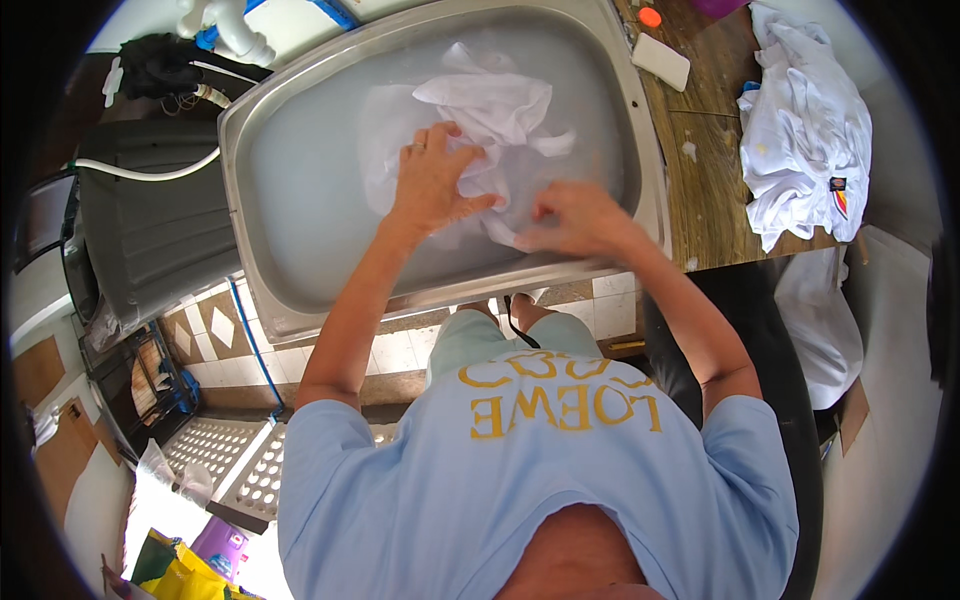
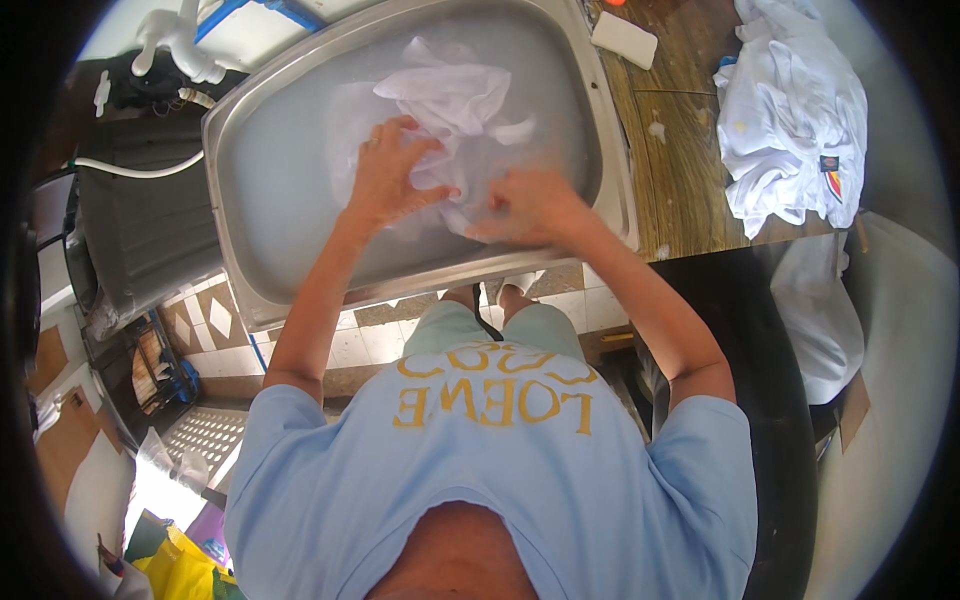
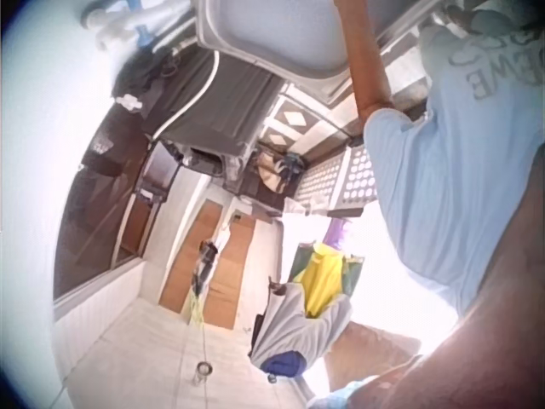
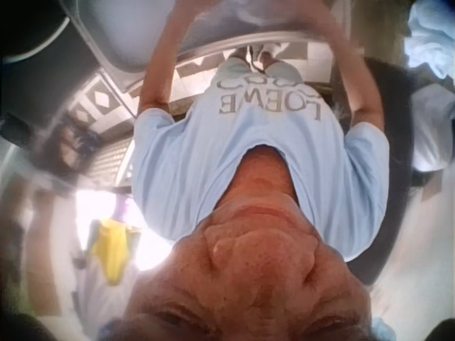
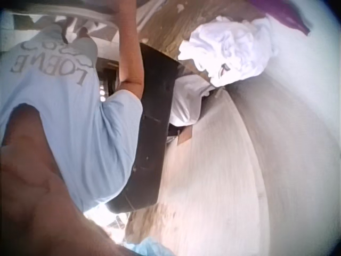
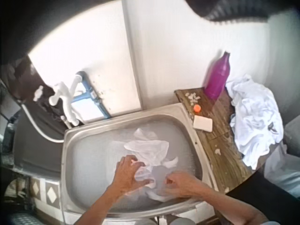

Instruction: The person washes white shirts by hand in a sink filled with soapy water, rubbing the fabric together, applying liquid from a purple bottle to stains, and placing the washed items into a washing machine.

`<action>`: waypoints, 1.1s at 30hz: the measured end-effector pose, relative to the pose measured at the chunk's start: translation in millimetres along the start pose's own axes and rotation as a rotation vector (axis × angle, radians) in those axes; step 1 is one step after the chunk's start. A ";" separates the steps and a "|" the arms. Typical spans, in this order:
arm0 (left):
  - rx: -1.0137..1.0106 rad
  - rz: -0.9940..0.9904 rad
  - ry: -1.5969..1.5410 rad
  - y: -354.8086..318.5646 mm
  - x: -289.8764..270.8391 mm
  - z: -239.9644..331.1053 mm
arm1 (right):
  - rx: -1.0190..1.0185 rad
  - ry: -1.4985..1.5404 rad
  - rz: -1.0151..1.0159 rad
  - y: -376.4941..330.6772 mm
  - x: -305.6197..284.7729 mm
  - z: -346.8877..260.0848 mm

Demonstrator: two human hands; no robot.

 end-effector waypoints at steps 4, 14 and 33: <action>-0.050 -0.129 0.081 -2.7 11.2 -30.3 | 0.052 -0.006 -0.215 1.0 31.1 -7.0; -0.356 0.295 -0.085 19.9 -39.2 -80.7 | 0.337 0.995 0.245 52.1 -37.0 38.0; -0.396 0.098 0.064 -22.1 -36.3 -26.4 | 0.287 0.909 0.067 76.1 -59.2 40.4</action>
Point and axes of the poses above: each hand's wrist, its own y-axis towards the middle knuckle, its own x-axis out of the palm, z = x × y, the point moved 2 cm from there along y, towards the middle knuckle, and after that the axes turned 10 degrees about z, right-handed, at the moved point
